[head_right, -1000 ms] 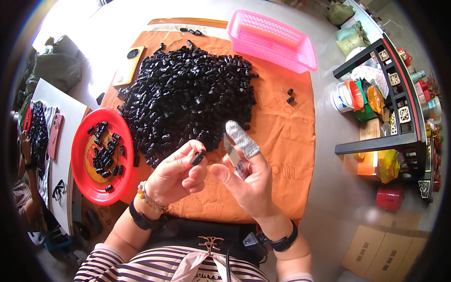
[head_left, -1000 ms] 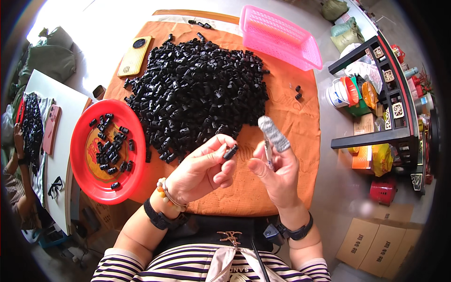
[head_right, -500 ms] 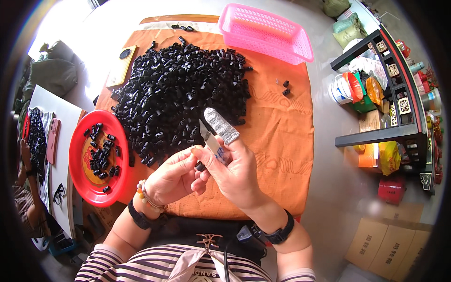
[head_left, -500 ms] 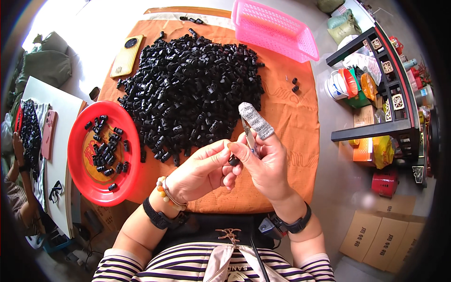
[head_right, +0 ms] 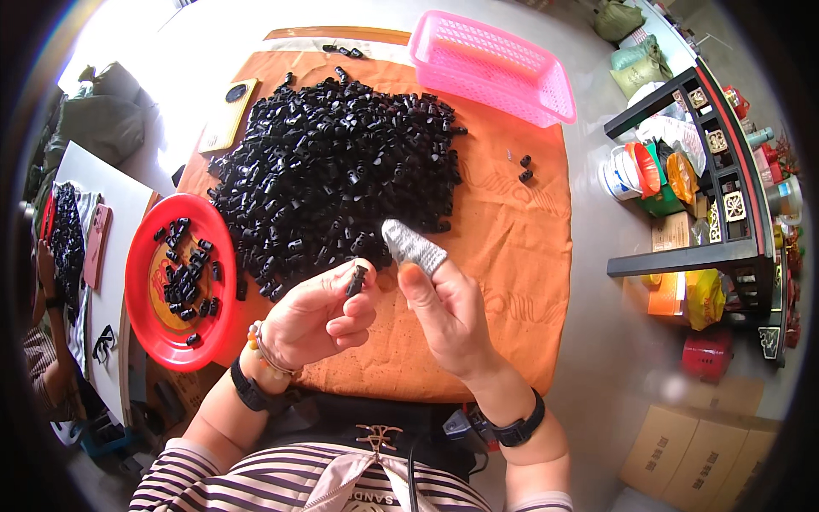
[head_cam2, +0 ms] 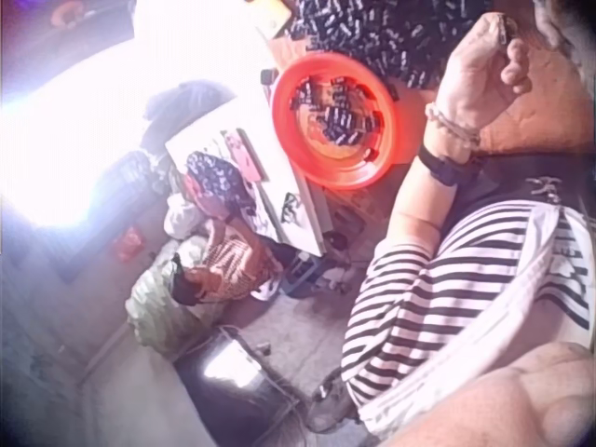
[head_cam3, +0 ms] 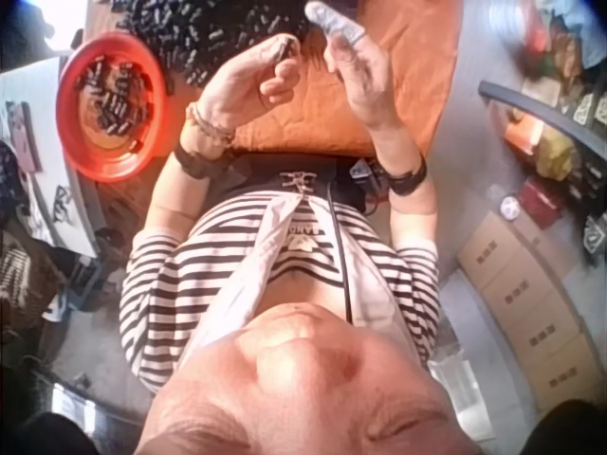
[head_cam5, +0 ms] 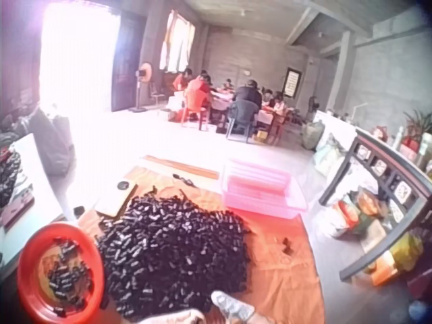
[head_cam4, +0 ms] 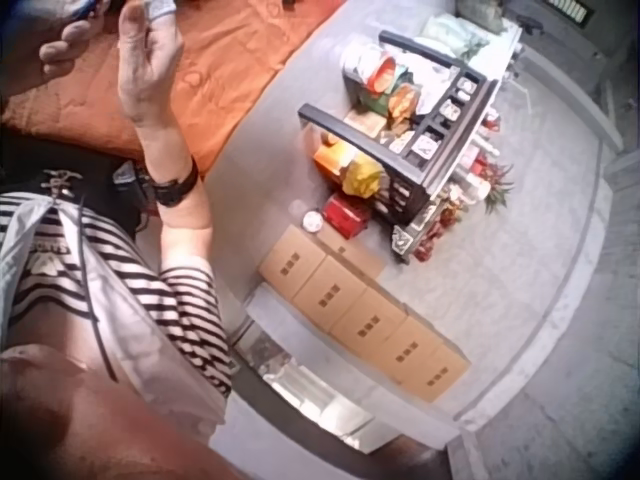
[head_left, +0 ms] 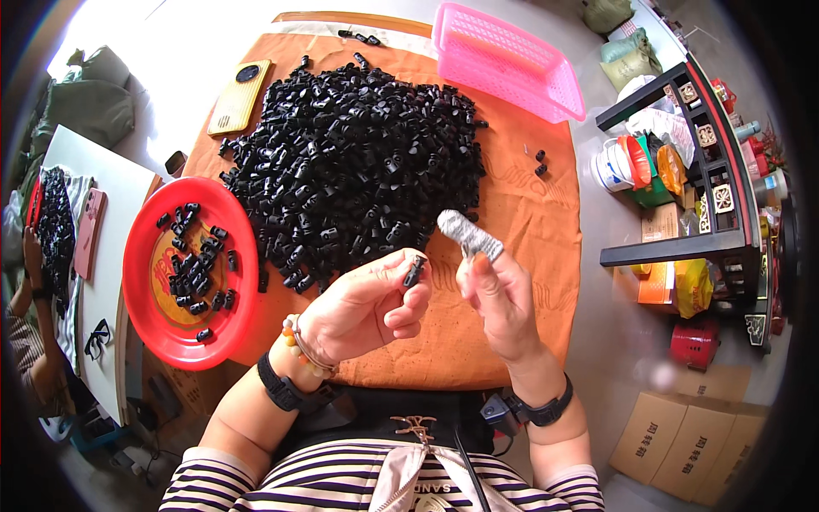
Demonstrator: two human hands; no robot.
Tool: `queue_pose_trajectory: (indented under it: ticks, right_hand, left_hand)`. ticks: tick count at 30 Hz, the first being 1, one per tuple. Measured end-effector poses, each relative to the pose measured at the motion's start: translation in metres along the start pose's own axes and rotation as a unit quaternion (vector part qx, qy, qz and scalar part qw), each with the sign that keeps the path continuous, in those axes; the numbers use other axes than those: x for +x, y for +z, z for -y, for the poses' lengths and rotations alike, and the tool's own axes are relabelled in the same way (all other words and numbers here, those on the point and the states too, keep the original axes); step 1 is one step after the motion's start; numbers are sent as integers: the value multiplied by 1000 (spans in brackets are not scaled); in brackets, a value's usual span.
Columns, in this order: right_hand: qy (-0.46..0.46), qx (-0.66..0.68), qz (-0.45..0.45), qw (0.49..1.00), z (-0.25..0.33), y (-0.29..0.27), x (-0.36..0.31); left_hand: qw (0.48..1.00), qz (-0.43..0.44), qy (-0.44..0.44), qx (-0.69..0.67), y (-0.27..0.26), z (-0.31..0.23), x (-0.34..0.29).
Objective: Inspecting and sorting small black plastic manufacturing components at a workstation.
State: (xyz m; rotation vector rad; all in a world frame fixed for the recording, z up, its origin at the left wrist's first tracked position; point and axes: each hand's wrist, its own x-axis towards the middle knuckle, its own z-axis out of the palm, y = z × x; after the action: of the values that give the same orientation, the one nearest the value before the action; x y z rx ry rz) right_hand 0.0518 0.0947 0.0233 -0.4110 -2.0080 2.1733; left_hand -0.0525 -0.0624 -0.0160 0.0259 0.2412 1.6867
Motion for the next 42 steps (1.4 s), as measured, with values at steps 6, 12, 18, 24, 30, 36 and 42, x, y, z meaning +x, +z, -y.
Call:
queue_pose_trajectory:
  ticks: [6, 12, 18, 24, 30, 36, 42]
  right_hand:
    - [-59, -145, 30, 987, -2, 0, -13]
    - [-123, -231, -12, 965, -1, 5, -17]
    - [-126, -260, -21, 957, 2, 6, -19]
    - [-104, -243, -6, 964, 2, 6, -18]
    - [-102, -200, 7, 975, 0, 8, -19]
    - [-94, -203, 8, 975, 2, 9, -22]
    - [-89, -181, -3, 979, 1, 12, -23]
  left_hand:
    - [998, -46, 34, 5, 1, 2, 0]
    - [996, -77, 43, 17, 7, 4, -2]
    - [995, -87, 49, 30, 10, 5, -2]
    - [993, -71, 59, 67, 12, 6, -3]
    - [992, -61, 64, 94, 13, 2, -6]
    - [986, -77, 88, 120, 11, 7, -5]
    - [981, -81, 106, 142, 12, 10, -4]
